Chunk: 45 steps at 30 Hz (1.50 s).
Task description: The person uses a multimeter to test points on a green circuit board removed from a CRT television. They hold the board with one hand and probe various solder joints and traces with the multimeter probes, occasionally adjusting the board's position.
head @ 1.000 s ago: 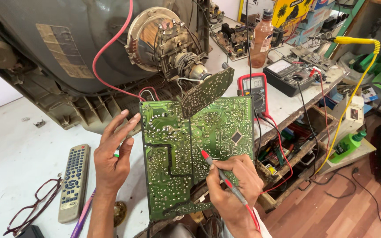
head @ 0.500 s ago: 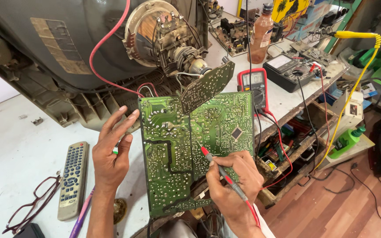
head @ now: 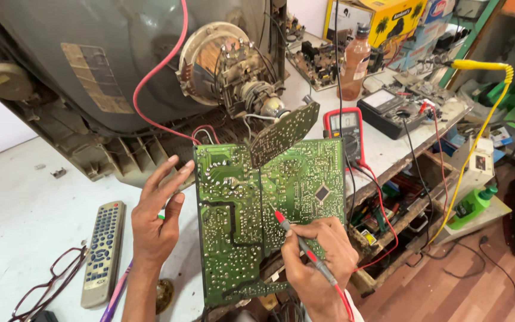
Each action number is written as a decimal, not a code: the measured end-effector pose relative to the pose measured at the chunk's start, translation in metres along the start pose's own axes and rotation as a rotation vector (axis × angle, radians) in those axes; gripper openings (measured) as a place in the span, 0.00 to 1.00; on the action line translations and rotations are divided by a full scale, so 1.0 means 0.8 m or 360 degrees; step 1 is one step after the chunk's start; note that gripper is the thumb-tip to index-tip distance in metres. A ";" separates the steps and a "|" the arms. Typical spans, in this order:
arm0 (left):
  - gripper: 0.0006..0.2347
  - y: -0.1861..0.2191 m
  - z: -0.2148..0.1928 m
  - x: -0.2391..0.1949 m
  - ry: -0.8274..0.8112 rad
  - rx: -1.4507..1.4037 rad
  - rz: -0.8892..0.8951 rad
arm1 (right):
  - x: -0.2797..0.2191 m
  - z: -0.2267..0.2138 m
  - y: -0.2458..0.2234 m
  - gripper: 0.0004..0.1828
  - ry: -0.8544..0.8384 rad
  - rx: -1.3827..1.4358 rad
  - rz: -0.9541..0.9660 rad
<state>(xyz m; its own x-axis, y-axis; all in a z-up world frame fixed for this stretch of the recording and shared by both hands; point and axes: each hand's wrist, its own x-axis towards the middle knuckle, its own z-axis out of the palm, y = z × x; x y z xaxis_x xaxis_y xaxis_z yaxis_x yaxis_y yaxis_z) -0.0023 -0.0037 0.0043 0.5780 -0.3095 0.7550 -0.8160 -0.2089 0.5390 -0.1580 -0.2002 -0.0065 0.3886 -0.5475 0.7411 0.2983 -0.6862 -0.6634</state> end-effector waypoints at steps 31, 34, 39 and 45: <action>0.16 0.001 -0.004 0.000 -0.0013 -0.0049 0.0075 | -0.002 -0.005 -0.004 0.07 -0.0085 -0.0075 -0.0035; 0.16 0.000 -0.004 0.000 -0.0016 -0.0032 0.0084 | -0.003 -0.006 -0.004 0.07 -0.0078 -0.0068 -0.0030; 0.16 -0.003 -0.004 -0.002 -0.0022 -0.0064 0.0100 | -0.010 -0.009 -0.007 0.08 -0.0011 0.0043 0.0030; 0.15 -0.004 -0.003 -0.003 -0.0024 -0.0084 0.0071 | -0.013 -0.009 -0.012 0.10 -0.0105 0.0023 0.0031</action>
<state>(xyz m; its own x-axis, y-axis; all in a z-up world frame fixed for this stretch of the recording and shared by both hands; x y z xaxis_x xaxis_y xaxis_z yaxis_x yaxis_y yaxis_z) -0.0016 0.0002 0.0017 0.5407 -0.3314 0.7732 -0.8390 -0.1457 0.5242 -0.1713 -0.1909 -0.0071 0.4511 -0.5276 0.7198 0.3025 -0.6684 -0.6795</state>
